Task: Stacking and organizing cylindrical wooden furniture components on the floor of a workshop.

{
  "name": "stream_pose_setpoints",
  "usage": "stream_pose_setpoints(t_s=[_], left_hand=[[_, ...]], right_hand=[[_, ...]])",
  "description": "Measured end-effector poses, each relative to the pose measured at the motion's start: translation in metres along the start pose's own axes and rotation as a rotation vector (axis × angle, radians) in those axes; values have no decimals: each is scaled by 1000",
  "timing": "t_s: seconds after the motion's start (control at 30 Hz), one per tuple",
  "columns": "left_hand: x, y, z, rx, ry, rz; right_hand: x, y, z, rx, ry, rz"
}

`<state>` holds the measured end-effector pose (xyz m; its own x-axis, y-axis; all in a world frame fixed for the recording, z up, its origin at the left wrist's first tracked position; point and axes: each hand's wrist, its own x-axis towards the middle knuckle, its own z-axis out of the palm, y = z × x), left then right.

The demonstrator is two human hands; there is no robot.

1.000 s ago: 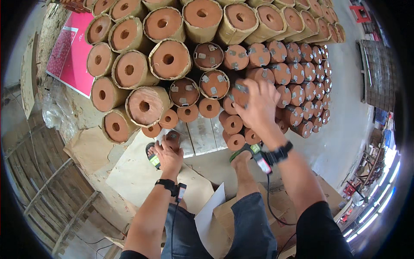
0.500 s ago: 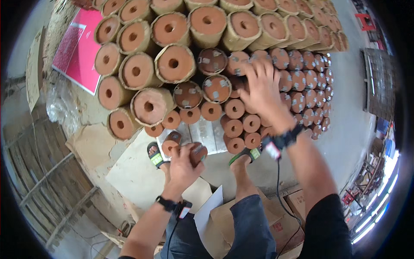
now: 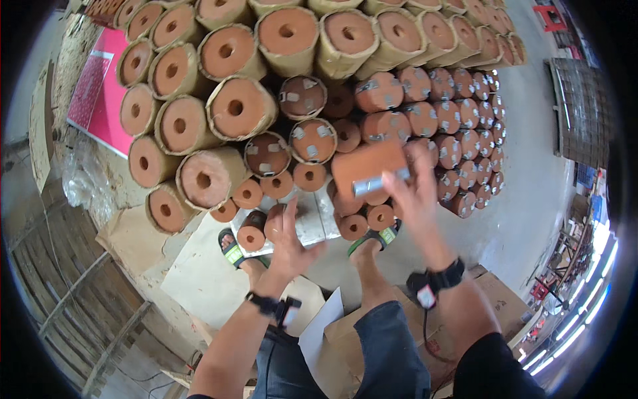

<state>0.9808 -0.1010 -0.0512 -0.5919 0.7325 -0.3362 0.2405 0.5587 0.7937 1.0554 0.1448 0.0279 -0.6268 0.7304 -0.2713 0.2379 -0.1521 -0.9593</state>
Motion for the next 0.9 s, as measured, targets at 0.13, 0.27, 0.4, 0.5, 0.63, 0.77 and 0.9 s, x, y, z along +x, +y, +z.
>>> stream_pose_setpoints(t_s=[0.13, 0.27, 0.4, 0.5, 0.63, 0.77, 0.9], left_hand=[[4, 95, -27, -1198, -290, -585], [1, 52, -14, -213, 81, -332], [6, 15, 0, 561, -8, -176], [20, -1, 20, 653, -42, -129], [43, -1, 31, 694, -57, -356], [19, 18, 30, 498, 30, -138], [-5, 85, -27, -1365, -345, -602]], right_hand=[[-61, 1, -8, -48, -120, 485], [-27, 15, -6, -1259, -168, -291], [67, 12, -27, -1468, -116, -376], [89, 20, -39, -1569, -197, -471], [75, 0, -35, -1393, -201, -407], [8, 1, -47, -305, -326, 105], [-51, 6, -33, -86, -545, 492]])
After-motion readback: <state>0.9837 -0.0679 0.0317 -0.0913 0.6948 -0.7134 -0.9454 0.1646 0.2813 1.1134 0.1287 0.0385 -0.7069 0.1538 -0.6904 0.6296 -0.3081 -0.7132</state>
